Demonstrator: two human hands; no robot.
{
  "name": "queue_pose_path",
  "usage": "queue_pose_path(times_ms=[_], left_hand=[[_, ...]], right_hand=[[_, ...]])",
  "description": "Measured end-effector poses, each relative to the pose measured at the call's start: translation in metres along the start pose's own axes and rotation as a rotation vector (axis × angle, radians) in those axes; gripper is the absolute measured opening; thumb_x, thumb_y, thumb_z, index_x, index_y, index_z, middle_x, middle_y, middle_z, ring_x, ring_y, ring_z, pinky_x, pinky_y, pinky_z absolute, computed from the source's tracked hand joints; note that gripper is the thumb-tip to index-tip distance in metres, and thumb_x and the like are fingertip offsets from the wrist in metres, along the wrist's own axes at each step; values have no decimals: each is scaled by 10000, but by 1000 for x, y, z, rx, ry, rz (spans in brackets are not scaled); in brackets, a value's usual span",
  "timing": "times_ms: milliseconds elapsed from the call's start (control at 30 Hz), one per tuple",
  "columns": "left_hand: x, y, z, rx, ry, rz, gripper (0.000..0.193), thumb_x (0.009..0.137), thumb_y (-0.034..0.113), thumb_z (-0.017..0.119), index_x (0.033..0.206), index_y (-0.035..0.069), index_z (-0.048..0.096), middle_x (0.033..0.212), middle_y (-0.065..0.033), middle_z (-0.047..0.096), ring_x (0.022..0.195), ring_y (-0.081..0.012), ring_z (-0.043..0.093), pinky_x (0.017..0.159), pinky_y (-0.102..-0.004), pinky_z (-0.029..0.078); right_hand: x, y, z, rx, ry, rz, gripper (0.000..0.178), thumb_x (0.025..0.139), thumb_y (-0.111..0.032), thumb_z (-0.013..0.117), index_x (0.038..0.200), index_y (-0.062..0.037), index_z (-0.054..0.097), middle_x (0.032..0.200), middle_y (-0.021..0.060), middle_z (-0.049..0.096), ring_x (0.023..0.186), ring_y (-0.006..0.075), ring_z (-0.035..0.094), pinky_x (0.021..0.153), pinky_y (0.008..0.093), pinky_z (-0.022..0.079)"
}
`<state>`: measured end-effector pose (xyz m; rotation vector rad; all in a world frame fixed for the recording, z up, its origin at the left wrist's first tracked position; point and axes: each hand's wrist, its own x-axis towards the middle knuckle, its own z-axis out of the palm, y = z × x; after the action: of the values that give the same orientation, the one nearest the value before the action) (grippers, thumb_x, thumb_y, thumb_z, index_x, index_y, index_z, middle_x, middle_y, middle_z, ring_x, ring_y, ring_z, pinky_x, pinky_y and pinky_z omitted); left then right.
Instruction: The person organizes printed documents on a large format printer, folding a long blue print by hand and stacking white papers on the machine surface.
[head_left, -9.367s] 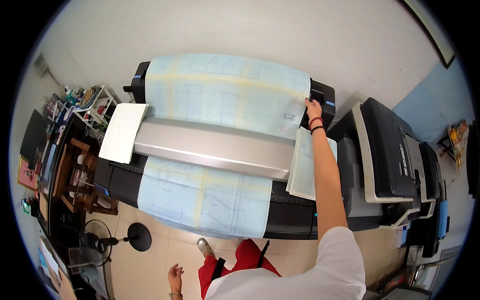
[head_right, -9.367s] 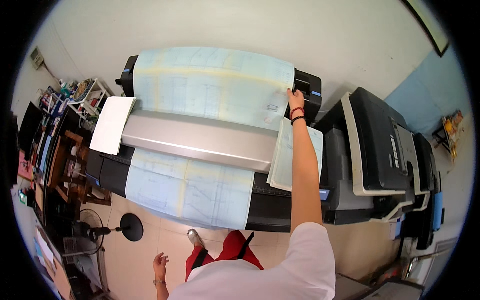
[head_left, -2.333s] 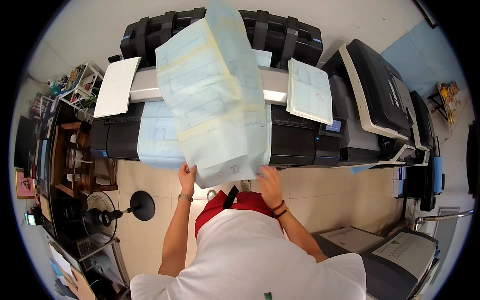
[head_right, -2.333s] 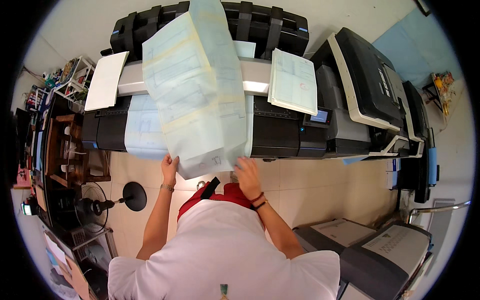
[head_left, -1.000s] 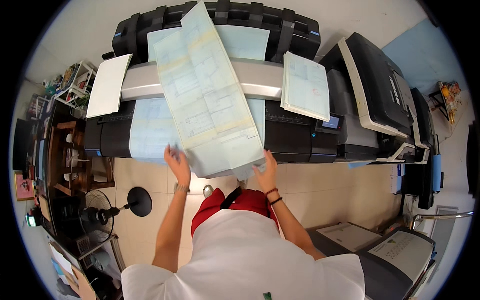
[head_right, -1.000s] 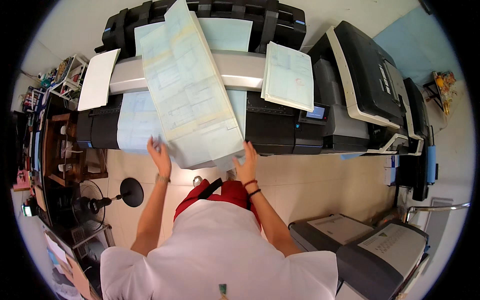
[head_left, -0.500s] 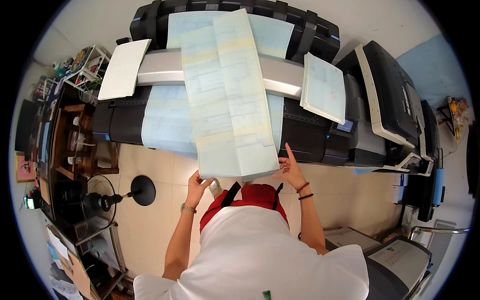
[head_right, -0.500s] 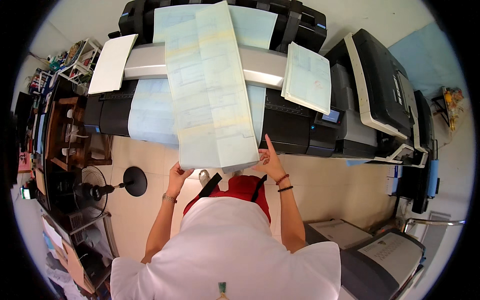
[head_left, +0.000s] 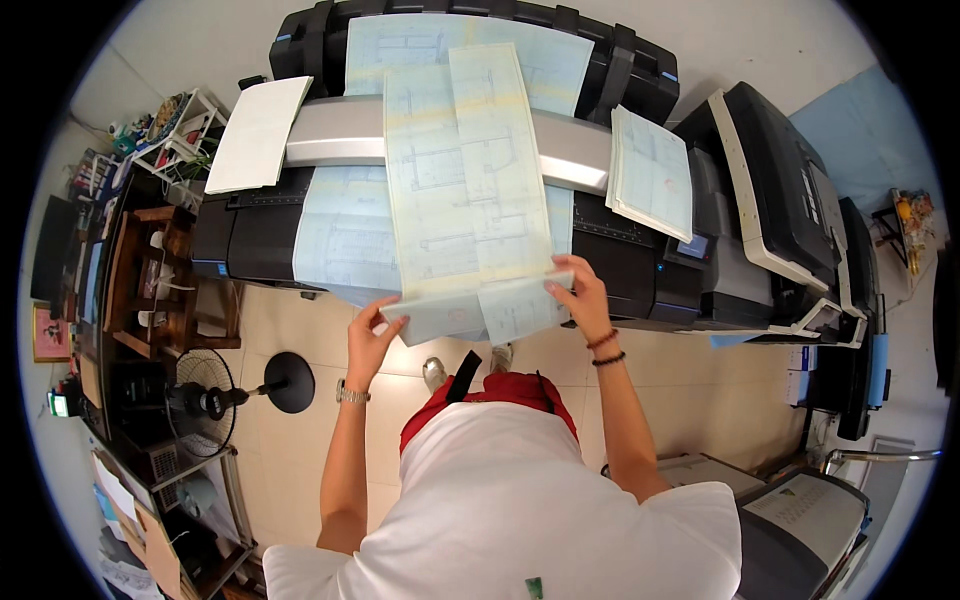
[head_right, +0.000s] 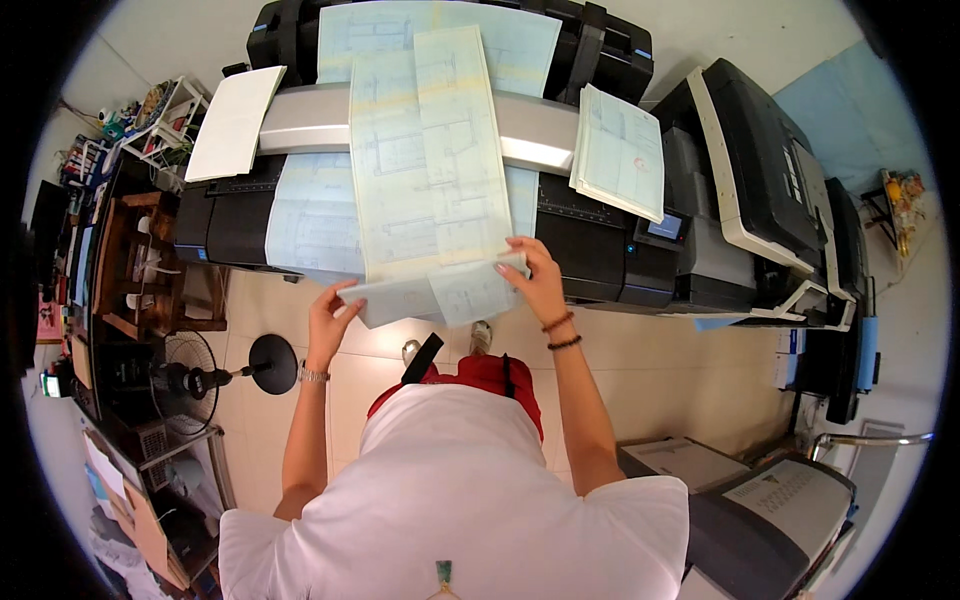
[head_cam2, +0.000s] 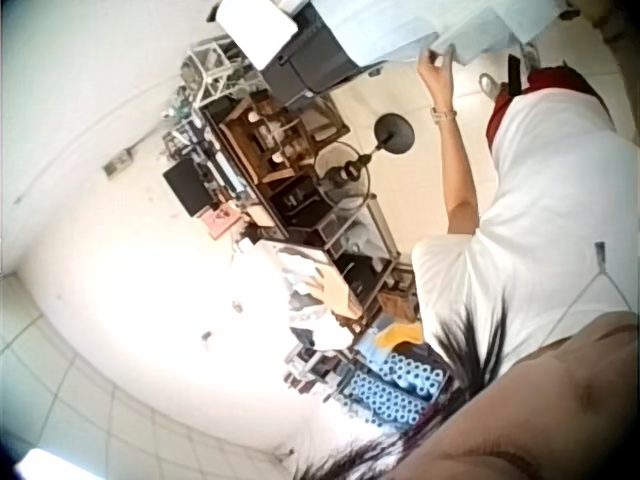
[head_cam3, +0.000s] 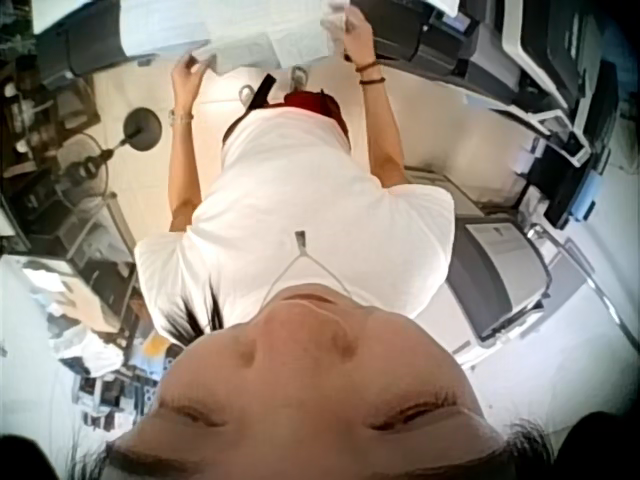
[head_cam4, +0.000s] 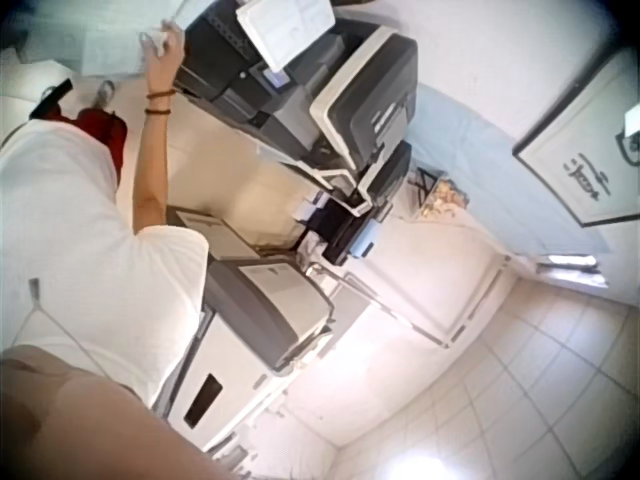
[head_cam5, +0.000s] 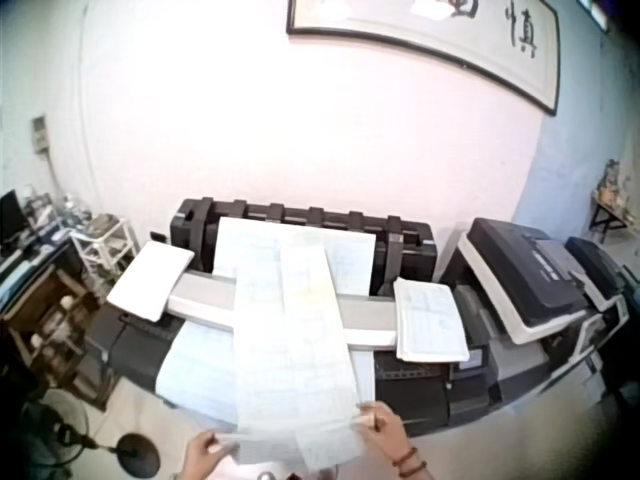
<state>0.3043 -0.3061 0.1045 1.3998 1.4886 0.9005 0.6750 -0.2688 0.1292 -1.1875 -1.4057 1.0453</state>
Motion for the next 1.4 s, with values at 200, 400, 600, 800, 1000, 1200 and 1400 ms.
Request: queue_pose_path(times_ms=[200,400,600,800,1000,1200,1400], left_hand=[[47,-22,22,-111,157,24,227,855,166,702,987,-5,631,761,14,592,703,-66,516,662,-221,438],[74,-51,39,168,257,55,534,810,208,731,1253,-4,520,1132,-189,552,949,-223,569,822,-321,490],[100,-39,33,-71,137,-110,598,784,131,724,1306,-16,471,1174,-197,562,988,-243,589,865,-333,485],[73,-23,-1,-305,-236,-292,329,762,76,755,1069,-2,666,996,-58,680,898,-130,603,835,-272,471],[28,-22,-13,-446,-364,-187,346,809,150,748,1122,35,657,1037,-15,674,913,-110,606,844,-283,473],[56,-6,-5,-630,-130,-172,366,864,274,702,1096,-3,645,1035,-52,671,902,-116,608,837,-276,473],[59,-2,2,-547,-202,-273,392,903,298,655,1125,-23,618,986,-44,675,893,-104,597,821,-275,476]], right_hand=[[34,77,16,-147,102,305,458,822,-360,719,1090,-3,621,1207,106,550,1040,192,539,824,310,442],[54,103,23,-541,270,36,683,744,-388,784,1221,32,533,1164,200,592,987,279,601,854,370,486],[103,79,10,-127,17,522,642,726,-272,814,1226,41,559,1096,158,644,964,232,627,842,325,500],[82,48,-11,-57,-267,351,364,762,-177,783,1052,21,685,968,77,694,875,119,615,793,256,487],[19,23,-14,277,-301,398,295,806,-57,729,1086,10,664,1006,39,685,892,96,612,821,260,497],[-3,15,-4,349,-297,394,289,805,-37,727,1080,8,650,1007,32,682,873,77,615,794,237,501],[-21,6,-16,179,-86,393,200,811,-18,718,1004,14,678,914,14,688,790,59,596,731,226,494]])
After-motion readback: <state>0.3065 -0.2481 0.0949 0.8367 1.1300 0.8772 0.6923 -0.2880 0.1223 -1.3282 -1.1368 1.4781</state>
